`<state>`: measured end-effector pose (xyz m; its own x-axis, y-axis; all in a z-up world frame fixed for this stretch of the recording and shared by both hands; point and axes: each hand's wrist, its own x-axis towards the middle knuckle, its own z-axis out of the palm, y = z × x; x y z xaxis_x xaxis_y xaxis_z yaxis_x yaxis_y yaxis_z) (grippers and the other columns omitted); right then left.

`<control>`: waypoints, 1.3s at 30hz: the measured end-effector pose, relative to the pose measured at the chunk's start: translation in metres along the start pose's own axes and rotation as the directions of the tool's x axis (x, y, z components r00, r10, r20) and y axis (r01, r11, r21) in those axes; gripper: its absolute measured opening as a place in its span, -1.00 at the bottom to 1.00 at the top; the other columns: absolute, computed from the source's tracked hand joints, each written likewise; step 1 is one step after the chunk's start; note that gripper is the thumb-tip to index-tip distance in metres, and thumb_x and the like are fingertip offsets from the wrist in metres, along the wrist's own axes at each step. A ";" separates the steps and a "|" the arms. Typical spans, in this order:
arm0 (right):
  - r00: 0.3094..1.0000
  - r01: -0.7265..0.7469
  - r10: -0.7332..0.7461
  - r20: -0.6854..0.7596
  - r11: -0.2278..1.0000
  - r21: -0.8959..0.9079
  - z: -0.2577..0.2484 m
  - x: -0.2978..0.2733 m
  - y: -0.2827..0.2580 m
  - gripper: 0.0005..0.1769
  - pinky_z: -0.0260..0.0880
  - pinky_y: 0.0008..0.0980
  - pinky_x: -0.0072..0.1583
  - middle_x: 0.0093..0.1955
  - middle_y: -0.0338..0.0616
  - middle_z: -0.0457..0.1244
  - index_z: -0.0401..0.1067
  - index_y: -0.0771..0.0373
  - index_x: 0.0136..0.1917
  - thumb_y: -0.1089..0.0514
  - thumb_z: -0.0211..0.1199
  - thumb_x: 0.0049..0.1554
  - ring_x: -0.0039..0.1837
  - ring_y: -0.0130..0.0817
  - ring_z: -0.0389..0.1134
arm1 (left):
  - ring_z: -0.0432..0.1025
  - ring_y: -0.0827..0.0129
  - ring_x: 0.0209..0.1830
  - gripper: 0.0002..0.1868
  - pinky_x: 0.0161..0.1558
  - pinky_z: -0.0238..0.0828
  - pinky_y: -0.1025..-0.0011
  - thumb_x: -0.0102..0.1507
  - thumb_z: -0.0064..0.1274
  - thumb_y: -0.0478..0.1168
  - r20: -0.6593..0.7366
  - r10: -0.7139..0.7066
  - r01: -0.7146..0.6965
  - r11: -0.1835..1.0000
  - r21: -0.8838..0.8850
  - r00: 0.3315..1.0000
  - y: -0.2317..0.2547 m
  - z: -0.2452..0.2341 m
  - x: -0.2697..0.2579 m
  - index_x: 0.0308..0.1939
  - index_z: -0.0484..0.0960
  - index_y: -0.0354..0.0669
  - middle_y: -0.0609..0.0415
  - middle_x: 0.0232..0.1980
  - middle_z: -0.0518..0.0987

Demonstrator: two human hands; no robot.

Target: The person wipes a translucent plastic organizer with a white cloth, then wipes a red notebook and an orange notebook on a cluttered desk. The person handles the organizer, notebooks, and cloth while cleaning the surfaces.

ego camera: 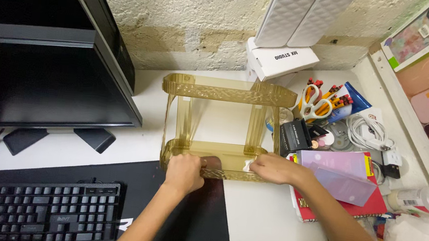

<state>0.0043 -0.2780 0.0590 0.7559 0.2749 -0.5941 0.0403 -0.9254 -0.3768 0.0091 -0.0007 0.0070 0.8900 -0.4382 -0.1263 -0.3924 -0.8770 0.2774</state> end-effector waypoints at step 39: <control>0.999 -0.015 0.033 0.029 0.876 -0.481 0.038 0.109 0.045 -0.71 0.47 -0.09 0.09 0.03 0.14 0.41 0.58 0.27 -0.02 0.33 0.26 -0.05 0.14 0.06 0.45 | 0.61 0.07 -0.30 -0.73 -0.19 0.56 0.22 -0.02 0.16 -0.28 0.067 -0.062 0.060 0.998 0.032 0.996 0.004 -0.003 -0.002 -0.25 0.79 0.05 -0.08 -0.36 0.68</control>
<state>0.0637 -0.2802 -0.0496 0.7375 0.2521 -0.6265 0.3388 -0.9406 0.0204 0.0063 -0.0030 0.0115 0.8951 -0.3950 -0.2070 -0.3453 -0.9076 0.2388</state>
